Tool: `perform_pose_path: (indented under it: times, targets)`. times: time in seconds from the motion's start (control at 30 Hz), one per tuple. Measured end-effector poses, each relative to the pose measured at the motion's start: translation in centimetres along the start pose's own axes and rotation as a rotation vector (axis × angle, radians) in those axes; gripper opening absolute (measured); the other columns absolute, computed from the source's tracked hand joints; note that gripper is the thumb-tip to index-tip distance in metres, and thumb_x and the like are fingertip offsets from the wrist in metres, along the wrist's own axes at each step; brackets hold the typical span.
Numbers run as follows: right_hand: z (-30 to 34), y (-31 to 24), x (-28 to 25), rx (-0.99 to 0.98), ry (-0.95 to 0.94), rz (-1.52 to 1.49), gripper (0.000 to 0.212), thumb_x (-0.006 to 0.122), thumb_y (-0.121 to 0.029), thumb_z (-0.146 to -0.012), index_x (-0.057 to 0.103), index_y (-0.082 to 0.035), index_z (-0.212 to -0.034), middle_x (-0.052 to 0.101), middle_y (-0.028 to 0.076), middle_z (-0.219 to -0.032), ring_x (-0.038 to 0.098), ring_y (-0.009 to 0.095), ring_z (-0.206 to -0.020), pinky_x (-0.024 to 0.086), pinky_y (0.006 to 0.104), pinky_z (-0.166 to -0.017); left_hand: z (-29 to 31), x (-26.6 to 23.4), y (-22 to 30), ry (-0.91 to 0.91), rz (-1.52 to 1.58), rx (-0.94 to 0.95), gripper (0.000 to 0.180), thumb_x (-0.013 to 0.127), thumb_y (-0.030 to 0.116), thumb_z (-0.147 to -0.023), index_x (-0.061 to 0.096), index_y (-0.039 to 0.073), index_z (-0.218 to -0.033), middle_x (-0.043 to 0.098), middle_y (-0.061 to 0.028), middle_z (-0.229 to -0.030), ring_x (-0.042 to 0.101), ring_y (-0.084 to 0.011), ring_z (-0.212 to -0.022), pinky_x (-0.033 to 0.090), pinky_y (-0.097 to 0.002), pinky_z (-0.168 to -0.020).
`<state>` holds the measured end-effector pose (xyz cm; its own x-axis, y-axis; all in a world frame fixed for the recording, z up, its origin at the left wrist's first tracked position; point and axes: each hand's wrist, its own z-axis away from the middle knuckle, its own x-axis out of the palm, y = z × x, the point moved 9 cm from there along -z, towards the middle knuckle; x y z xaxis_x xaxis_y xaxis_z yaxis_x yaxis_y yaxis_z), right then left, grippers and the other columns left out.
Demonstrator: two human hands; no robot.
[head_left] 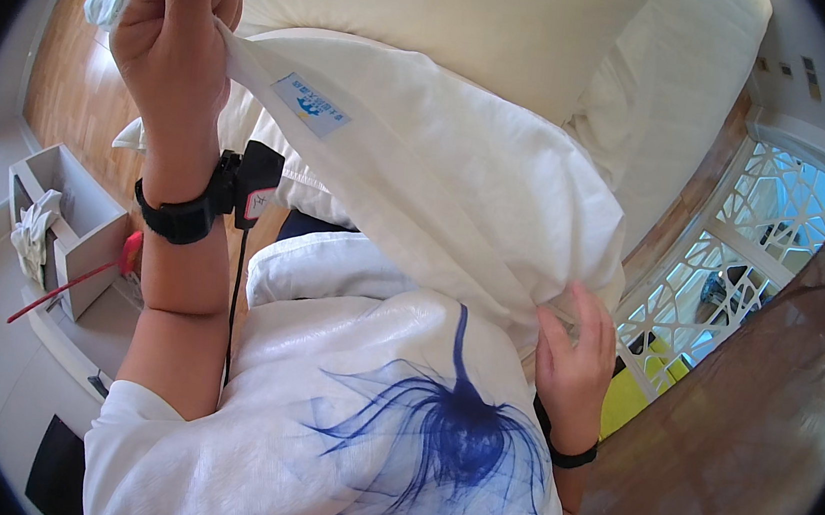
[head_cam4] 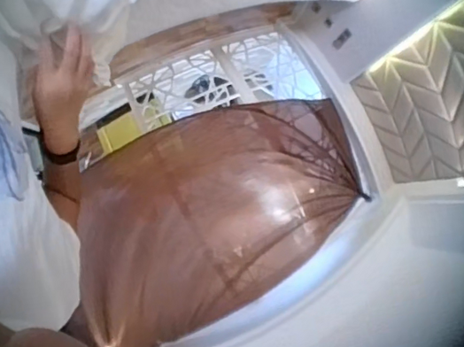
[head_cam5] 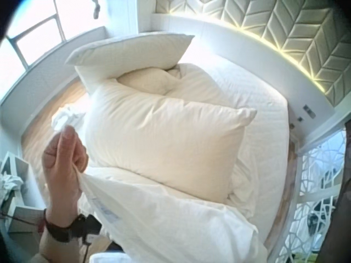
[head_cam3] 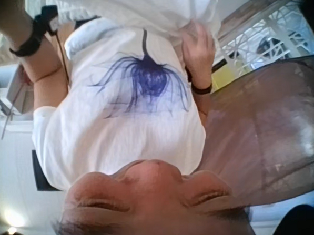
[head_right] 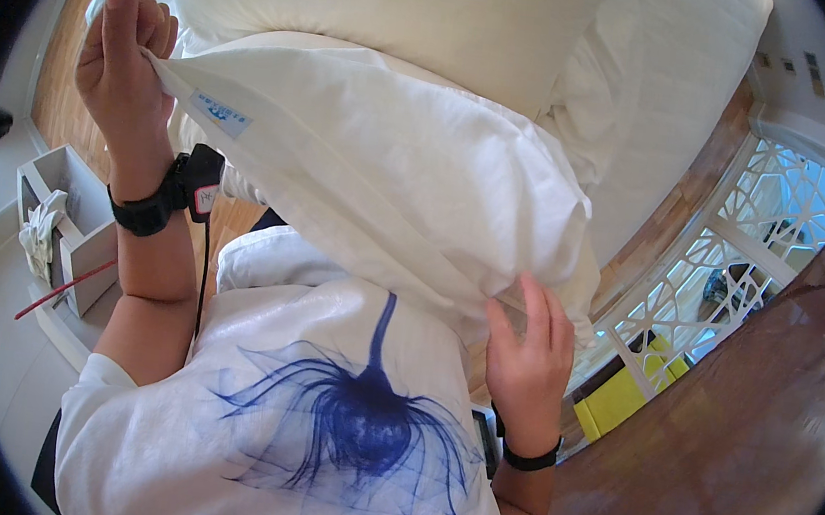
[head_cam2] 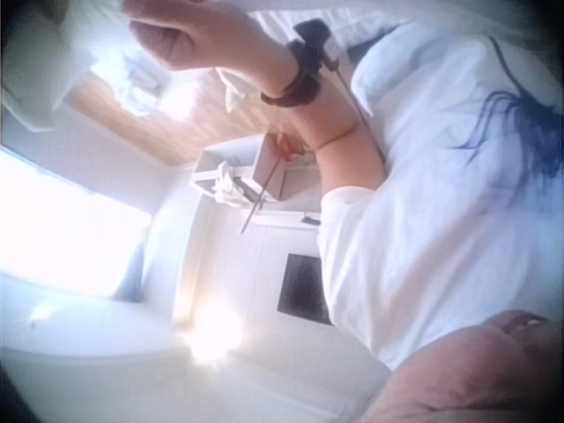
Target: The person inserts a white pillow into a white pillowcase by hand. They repeatedly open the case, guide the pillow inside, and adjust the fabric to fit the pillow before placing it on the bed.
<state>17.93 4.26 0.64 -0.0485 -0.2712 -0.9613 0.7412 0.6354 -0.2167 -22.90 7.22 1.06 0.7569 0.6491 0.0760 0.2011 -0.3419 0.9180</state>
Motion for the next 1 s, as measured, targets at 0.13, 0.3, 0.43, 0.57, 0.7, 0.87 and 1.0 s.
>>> perform_pose_path:
  times: [0.13,0.3,0.43,0.57,0.7,0.87,1.0]
  targets:
    - [-0.1,-2.2,-0.6,-0.142,0.031,-0.127,0.023,0.069,-0.008,-0.077,0.071,-0.012,-0.099,0.060,0.012,-0.130,0.054,0.032,-0.120,0.045,0.0444,-0.097,0.0,-0.1,-0.3,-0.007,-0.079,0.012,0.030,0.063,0.025,-0.100,0.067,0.005,-0.078,0.053,0.0022,-0.066,0.039,-0.0018,-0.055,0.027,-0.0202,-0.051]
    - [0.5,-1.1,2.6,-0.078,0.030,-0.050,0.024,0.071,-0.010,-0.074,0.069,-0.013,-0.098,0.060,0.010,-0.128,0.053,0.031,-0.120,0.045,0.0451,-0.096,1.0,0.7,-1.4,-0.223,-0.246,-0.045,0.024,0.070,0.022,-0.095,0.065,0.002,-0.082,0.058,0.0022,-0.075,0.044,-0.0019,-0.063,0.033,-0.0191,-0.056]
    - [1.9,1.3,3.7,-0.017,0.118,-0.088,0.024,0.068,-0.005,-0.073,0.066,-0.009,-0.097,0.063,0.011,-0.119,0.058,0.032,-0.109,0.048,0.0448,-0.089,2.1,0.6,-2.5,-0.525,-0.384,-0.102,0.045,0.079,0.043,-0.080,0.062,0.001,-0.084,0.053,0.0032,-0.078,0.042,-0.0055,-0.067,0.033,-0.0218,-0.059]
    - [2.6,3.9,0.4,0.023,0.362,-0.268,0.022,0.063,0.004,-0.072,0.061,-0.005,-0.092,0.067,0.016,-0.102,0.064,0.033,-0.087,0.052,0.0413,-0.076,2.5,0.3,-2.6,-0.711,-0.444,-0.187,0.071,0.072,0.068,-0.061,0.063,0.002,-0.085,0.046,0.0030,-0.074,0.038,-0.0080,-0.064,0.027,-0.0248,-0.056]
    - [3.3,7.2,-5.8,0.073,0.613,-0.371,0.019,0.059,0.008,-0.072,0.058,-0.002,-0.088,0.065,0.019,-0.088,0.062,0.031,-0.073,0.051,0.0369,-0.067,0.9,1.2,0.3,-0.766,-0.420,-0.071,0.072,0.069,0.069,-0.055,0.065,0.002,-0.083,0.048,0.0025,-0.074,0.037,-0.0082,-0.062,0.026,-0.0252,-0.055]
    - [3.0,8.5,-11.1,-0.038,0.674,-0.521,0.017,0.054,0.008,-0.069,0.054,0.000,-0.084,0.062,0.017,-0.077,0.054,0.026,-0.063,0.043,0.0325,-0.058,-0.3,3.2,5.1,-0.875,-0.473,0.178,0.068,0.072,0.064,-0.048,0.065,0.004,-0.079,0.053,-0.0003,-0.071,0.046,-0.0110,-0.061,0.033,-0.0265,-0.054]
    - [2.9,6.6,-13.2,-0.154,0.596,-0.519,0.019,0.056,0.004,-0.063,0.052,-0.001,-0.080,0.061,0.016,-0.075,0.052,0.027,-0.059,0.039,0.0337,-0.055,-0.2,3.4,8.4,-0.976,-0.463,0.234,0.057,0.085,0.047,-0.045,0.069,0.004,-0.080,0.058,-0.0031,-0.071,0.053,-0.0152,-0.061,0.038,-0.0279,-0.055]
